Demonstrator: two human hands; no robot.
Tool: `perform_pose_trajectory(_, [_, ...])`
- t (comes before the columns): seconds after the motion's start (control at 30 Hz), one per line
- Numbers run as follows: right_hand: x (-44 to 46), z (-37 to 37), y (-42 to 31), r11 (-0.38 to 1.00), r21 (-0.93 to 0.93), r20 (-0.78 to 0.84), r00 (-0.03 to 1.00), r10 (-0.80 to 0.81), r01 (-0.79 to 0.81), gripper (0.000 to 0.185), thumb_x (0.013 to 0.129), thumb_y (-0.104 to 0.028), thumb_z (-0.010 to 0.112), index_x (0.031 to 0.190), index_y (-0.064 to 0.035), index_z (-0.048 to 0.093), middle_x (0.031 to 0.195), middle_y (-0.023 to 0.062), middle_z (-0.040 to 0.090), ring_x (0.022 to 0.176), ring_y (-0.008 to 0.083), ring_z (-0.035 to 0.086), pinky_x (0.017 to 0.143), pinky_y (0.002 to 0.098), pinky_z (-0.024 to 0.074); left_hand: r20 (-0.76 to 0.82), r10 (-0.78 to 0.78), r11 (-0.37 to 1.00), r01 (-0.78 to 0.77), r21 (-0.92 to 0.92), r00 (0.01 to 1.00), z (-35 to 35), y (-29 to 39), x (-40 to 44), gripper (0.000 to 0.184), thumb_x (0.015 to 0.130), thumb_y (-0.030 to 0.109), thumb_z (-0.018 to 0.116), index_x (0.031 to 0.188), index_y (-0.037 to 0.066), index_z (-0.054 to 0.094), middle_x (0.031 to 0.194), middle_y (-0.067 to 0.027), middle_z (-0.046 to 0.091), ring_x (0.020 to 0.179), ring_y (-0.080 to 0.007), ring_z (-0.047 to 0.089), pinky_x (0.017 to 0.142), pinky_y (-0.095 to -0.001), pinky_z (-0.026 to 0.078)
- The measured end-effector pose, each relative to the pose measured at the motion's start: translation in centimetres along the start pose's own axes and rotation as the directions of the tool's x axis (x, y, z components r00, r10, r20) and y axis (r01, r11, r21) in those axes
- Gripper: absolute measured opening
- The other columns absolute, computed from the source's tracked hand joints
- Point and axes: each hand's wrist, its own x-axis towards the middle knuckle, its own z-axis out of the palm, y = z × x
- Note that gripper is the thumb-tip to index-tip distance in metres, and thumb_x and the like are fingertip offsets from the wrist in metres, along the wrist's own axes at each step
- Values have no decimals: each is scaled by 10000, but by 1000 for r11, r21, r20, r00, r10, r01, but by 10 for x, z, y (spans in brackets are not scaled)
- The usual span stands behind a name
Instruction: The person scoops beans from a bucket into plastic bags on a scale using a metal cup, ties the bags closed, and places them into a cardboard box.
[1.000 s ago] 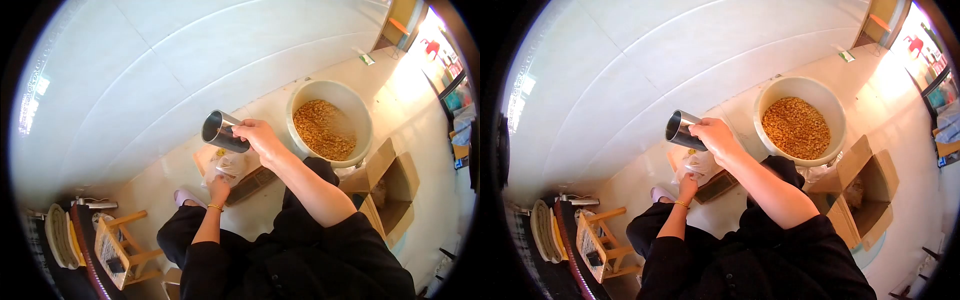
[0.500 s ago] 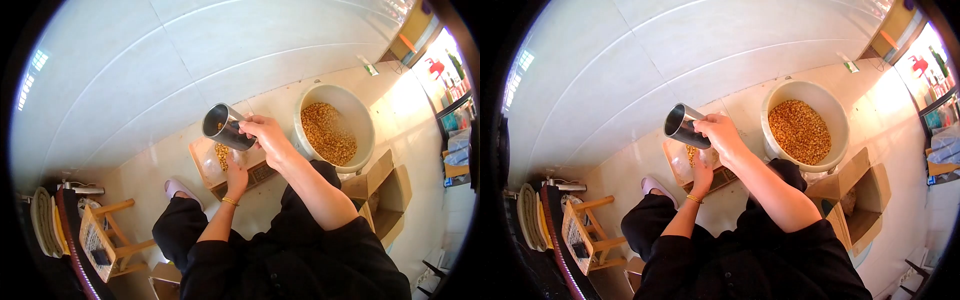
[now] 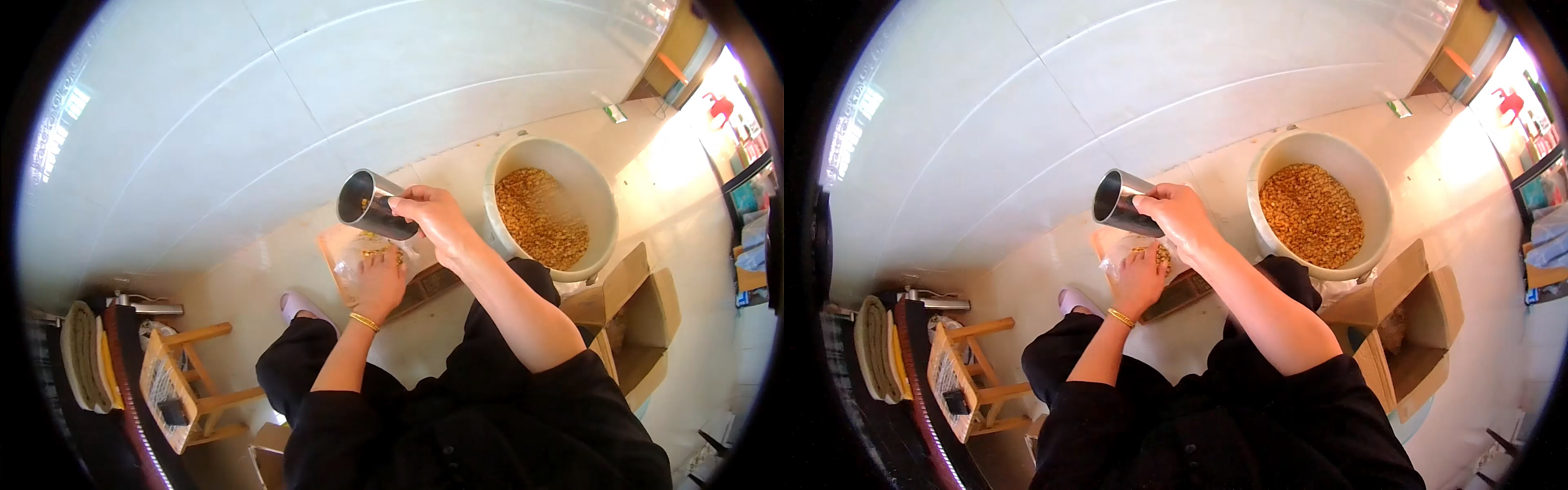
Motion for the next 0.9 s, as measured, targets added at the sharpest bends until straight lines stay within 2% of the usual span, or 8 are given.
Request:
perform_pose_trajectory(0.03, [2, -1, 3, 1000, 14, 9, 1000, -6, 6, 149, 818, -207, 646, 824, -58, 640, 786, -3, 592, 726, 74, 480, 620, 241, 349, -5, -5, 1000, 5, 16, 1000, -4, -11, -4, 459, 850, 261, 571, 1241, 40, 474, 1282, -226, 471, 1227, -393, 428, 1065, -485, 259])
perform_pose_trajectory(0.1, [10, -1, 13, 996, -39, 16, 996, -85, 85, 204, 815, -205, 659, 871, -9, 649, 811, 30, 610, 771, 108, 524, 686, 257, 402, -105, 144, 848, -68, 526, 984, -12, -31, -15, 433, 838, 307, 575, 1222, 108, 549, 1340, -216, 443, 1237, -386, 420, 1069, -488, 270])
perform_pose_trajectory(0.23, [9, -1, 19, 981, -154, -7, 993, -118, 116, 248, 808, -197, 668, 918, 24, 653, 845, 65, 624, 795, 134, 549, 735, 281, 430, -177, 34, 763, 89, 641, 984, -37, -58, -25, 419, 842, 338, 568, 1200, 120, 577, 1320, -208, 469, 1221, -396, 427, 1059, -504, 282])
perform_pose_trajectory(0.3, [3, -1, 17, 938, -322, -34, 989, -147, 129, 281, 802, -221, 672, 924, 31, 654, 852, 93, 630, 783, 152, 565, 732, 300, 440, 158, -354, 935, 352, 40, 922, -43, -76, -14, 449, 856, 374, 558, 1223, 115, 565, 1322, -172, 484, 1236, -343, 424, 1014, -477, 337])
perform_pose_trajectory(0.33, [3, -2, 20, 869, -460, -61, 970, -235, 181, 375, 756, -384, 630, 913, -49, 691, 823, 142, 675, 820, 259, 645, 758, 349, 478, 147, -347, 938, 343, 51, 926, -38, -89, -10, 449, 856, 374, 558, 1223, 115, 565, 1322, -172, 484, 1236, -343, 424, 1014, -477, 337])
perform_pose_trajectory(0.4, [-1, -4, 16, 851, -490, -65, 966, -251, 188, 371, 759, -384, 626, 914, -53, 692, 822, 139, 675, 820, 263, 642, 768, 354, 473, 407, -233, 763, 426, -487, 883, -30, -105, -7, 474, 878, 401, 538, 1231, 86, 559, 1265, -124, 528, 1184, -293, 458, 941, -421, 386])
perform_pose_trajectory(0.67, [3, -3, 20, 618, -755, -49, 922, -383, 217, 304, 791, -353, 648, 871, -63, 688, 819, 139, 664, 806, 303, 623, 769, 405, 453, 345, -291, 635, 450, -628, 892, -59, -102, 1, 471, 880, 374, 570, 1182, 13, 579, 1130, -91, 573, 1051, -231, 502, 868, -364, 421])
perform_pose_trajectory(0.9, [10, 12, 32, 462, -860, 100, 960, -262, 216, 252, 797, -270, 662, 909, -45, 672, 832, 168, 655, 829, 320, 623, 746, 420, 476, 352, -244, 615, 424, -665, 904, -62, -98, 3, 458, 901, 351, 572, 1199, 3, 562, 1027, -59, 598, 919, -161, 544, 764, -297, 464])
